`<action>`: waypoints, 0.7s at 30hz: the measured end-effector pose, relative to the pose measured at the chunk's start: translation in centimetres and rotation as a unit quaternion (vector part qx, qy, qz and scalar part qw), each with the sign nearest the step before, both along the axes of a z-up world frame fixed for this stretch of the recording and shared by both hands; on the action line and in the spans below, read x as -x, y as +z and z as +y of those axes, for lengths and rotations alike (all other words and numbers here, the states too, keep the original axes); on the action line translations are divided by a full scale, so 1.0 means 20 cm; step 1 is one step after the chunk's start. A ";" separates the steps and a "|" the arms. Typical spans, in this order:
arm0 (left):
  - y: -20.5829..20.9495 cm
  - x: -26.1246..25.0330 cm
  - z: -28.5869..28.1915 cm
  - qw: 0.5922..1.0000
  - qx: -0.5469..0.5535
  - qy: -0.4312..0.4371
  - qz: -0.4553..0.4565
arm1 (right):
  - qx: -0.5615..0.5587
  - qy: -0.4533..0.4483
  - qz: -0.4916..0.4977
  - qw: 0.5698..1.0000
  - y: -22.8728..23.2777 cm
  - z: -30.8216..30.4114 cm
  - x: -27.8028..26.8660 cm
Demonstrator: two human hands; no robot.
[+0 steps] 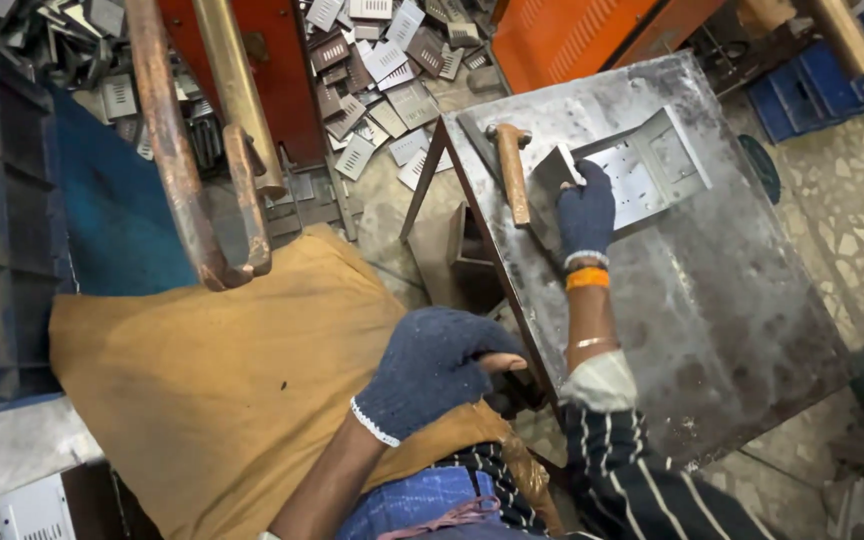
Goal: Assembling and spot welding metal enclosures for electronic or hardware equipment.
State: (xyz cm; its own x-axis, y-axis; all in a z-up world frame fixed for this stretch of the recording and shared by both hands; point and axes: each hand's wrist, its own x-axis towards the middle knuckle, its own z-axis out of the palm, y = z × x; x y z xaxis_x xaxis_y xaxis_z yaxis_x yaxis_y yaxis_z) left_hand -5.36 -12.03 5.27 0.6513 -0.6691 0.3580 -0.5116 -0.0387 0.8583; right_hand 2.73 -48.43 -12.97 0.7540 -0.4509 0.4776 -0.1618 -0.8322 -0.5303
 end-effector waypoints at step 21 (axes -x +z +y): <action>-0.70 0.56 1.44 0.600 -0.399 0.692 0.037 | -0.421 0.608 0.181 0.649 0.35 2.02 0.38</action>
